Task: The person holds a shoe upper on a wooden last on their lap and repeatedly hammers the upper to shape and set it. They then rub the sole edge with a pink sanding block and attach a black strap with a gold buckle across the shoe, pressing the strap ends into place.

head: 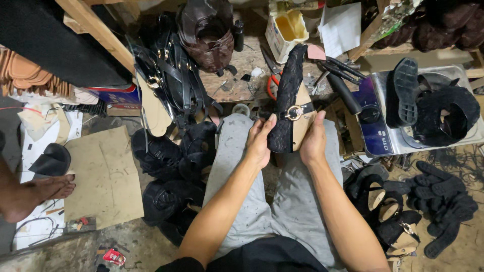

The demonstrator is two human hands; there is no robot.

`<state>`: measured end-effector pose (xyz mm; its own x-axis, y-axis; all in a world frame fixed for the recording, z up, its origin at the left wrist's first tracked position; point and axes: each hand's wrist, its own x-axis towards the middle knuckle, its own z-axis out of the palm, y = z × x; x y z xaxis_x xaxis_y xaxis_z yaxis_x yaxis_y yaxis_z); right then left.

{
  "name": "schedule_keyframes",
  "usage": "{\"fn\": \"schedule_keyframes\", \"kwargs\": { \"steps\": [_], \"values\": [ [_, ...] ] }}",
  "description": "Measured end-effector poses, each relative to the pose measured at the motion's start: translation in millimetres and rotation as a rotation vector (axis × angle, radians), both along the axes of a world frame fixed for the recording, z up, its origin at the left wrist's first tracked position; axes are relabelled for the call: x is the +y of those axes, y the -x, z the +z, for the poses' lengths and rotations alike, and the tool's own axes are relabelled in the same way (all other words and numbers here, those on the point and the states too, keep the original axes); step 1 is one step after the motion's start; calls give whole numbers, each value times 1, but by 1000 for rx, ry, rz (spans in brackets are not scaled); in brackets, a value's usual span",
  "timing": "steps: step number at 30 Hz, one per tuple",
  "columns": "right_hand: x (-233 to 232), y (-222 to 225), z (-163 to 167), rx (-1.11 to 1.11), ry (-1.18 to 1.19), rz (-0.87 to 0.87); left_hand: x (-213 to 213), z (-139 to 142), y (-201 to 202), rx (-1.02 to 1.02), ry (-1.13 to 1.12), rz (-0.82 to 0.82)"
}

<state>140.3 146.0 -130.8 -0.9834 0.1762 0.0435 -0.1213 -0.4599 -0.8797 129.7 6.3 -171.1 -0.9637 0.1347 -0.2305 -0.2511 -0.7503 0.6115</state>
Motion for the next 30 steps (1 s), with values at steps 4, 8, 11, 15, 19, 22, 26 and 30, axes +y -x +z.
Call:
{"fn": "schedule_keyframes", "kwargs": {
  "steps": [4,8,11,15,19,22,26,30],
  "values": [
    [-3,-1,3,107,41,79,-3,-3,0,53,-38,1],
    [0,-1,-9,96,28,52,-2,-5,0,-14,-38,-25],
    [2,-2,-19,10,-13,5,0,-5,-1,10,-74,-29],
    [3,-3,-19,29,-1,5,0,-2,-2,3,-80,-35],
    [-2,-4,-7,48,15,44,-4,-2,-1,-12,-57,-47],
    [-5,-5,1,77,-2,63,-4,-5,0,62,-29,-24],
    [-6,-5,5,77,-9,38,-1,-12,1,34,-42,-29],
    [-4,-5,3,107,-29,20,-1,-20,0,30,-60,-35]
  ]
}}
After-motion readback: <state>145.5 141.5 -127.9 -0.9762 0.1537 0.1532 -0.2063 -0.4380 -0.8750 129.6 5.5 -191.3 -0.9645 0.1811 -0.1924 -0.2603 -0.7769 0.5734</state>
